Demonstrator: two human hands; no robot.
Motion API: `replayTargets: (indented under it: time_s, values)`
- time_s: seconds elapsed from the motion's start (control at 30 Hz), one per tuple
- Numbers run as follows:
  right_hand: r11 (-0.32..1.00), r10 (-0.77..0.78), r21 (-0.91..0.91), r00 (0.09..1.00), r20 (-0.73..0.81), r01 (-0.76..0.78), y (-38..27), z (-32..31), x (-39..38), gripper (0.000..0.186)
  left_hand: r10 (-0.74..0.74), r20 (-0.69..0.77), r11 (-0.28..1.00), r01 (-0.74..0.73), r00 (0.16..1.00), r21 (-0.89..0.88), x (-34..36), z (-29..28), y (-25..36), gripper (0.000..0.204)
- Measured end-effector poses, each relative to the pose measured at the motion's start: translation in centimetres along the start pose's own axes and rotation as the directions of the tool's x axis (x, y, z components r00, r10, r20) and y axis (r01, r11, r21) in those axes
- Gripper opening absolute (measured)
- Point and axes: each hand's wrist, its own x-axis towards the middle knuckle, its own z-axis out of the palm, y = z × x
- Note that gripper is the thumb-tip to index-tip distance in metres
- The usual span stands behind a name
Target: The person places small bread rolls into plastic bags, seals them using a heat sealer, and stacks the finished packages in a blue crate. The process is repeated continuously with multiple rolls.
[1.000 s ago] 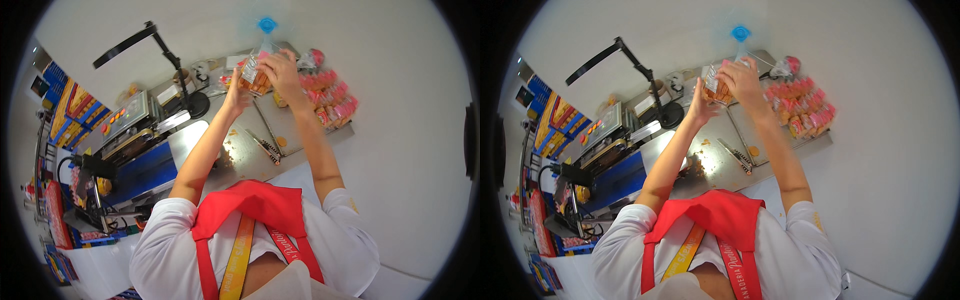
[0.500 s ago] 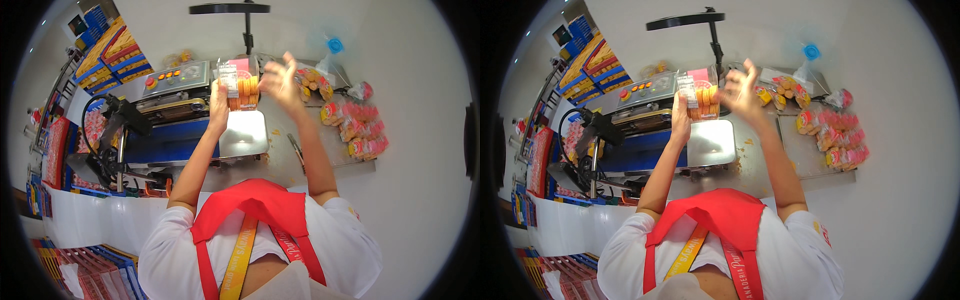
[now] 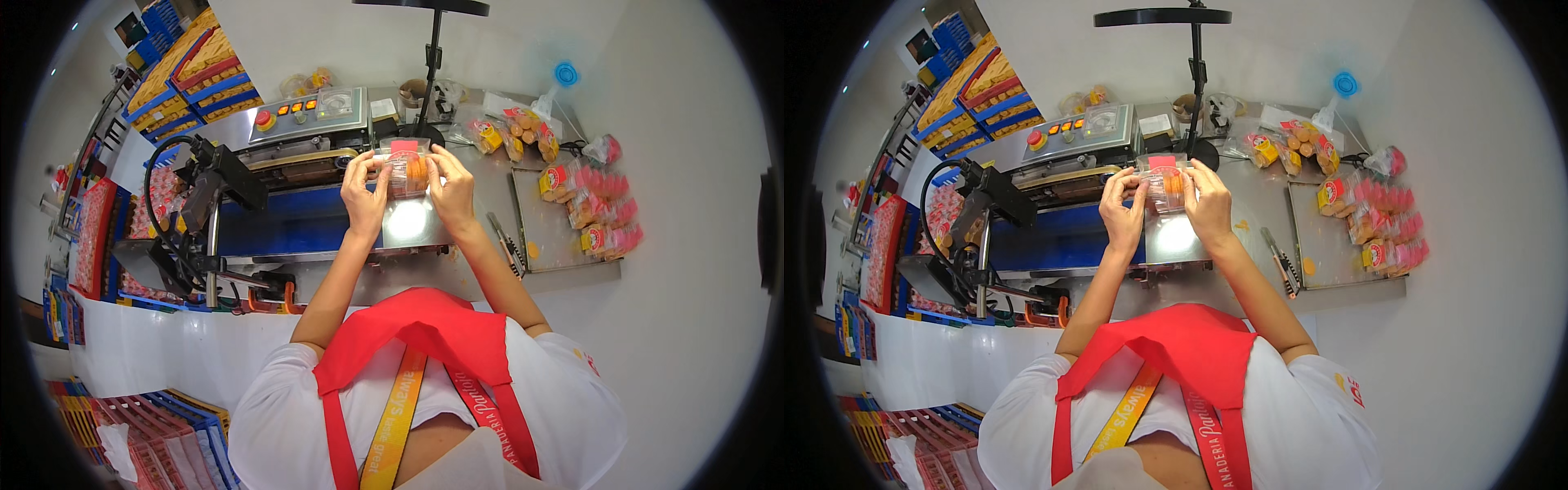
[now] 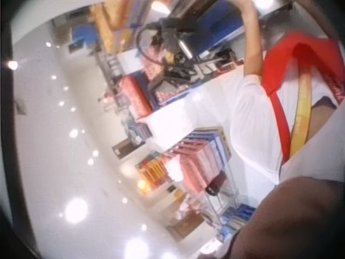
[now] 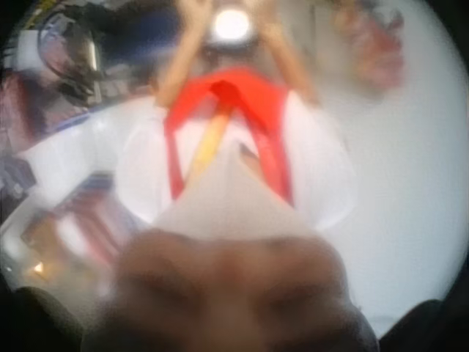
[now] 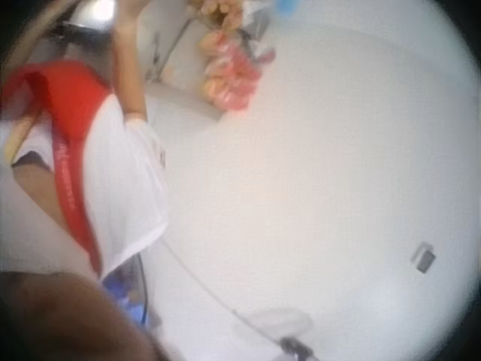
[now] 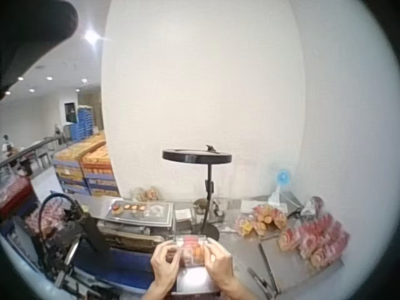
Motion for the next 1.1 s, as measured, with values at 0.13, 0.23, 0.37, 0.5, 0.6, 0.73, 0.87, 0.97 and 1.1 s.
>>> replayTargets:
  time_s: [0.13,0.23,0.37,0.5,0.6,0.73,0.87,0.97,1.1]
  values:
    - [0.988,-0.075,-0.138,0.995,-0.067,0.065,0.3,0.6,0.1,0.010,0.038,-0.029,0.996,-0.036,0.999,0.078,0.6,-0.1,0.3,0.010]
    - [0.997,0.071,-0.008,0.997,-0.004,-0.071,1.1,0.7,0.0,0.009,-0.091,0.033,0.995,0.089,0.995,0.046,1.1,-0.4,1.2,0.010]
    - [0.969,0.178,0.165,0.983,0.042,-0.183,0.6,0.1,0.6,0.008,-0.352,0.155,0.869,0.384,0.923,-0.311,0.9,-0.9,-0.4,0.011]
    - [0.929,0.248,0.247,0.959,0.136,-0.275,1.8,0.4,0.3,0.009,-0.431,0.348,0.781,0.537,0.833,-0.319,1.7,-1.1,-1.1,0.009]
    - [0.879,0.290,0.327,0.934,0.209,-0.346,2.2,0.2,0.0,0.010,-0.314,0.249,0.850,0.388,0.916,-0.357,1.5,-1.0,-1.1,0.008]
    - [0.940,0.194,0.257,0.972,0.134,-0.223,1.9,0.0,0.1,0.011,-0.064,0.236,0.994,0.084,0.970,-0.076,2.0,-1.8,1.4,0.008]
    - [0.910,0.233,0.314,0.960,0.157,-0.272,2.3,-0.5,-0.3,0.011,-0.037,0.347,0.997,0.056,0.937,-0.046,1.6,-1.8,0.2,0.091]
    - [0.968,0.134,0.194,0.982,0.130,-0.158,2.0,-1.2,0.1,0.019,-0.180,0.529,0.971,0.235,0.829,-0.037,0.5,-0.7,-0.6,0.105]
    - [0.940,-0.274,-0.142,0.933,0.235,0.311,-4.7,-4.4,3.0,0.056,-0.115,0.419,0.993,0.108,0.901,0.041,0.4,-0.4,0.9,0.096]
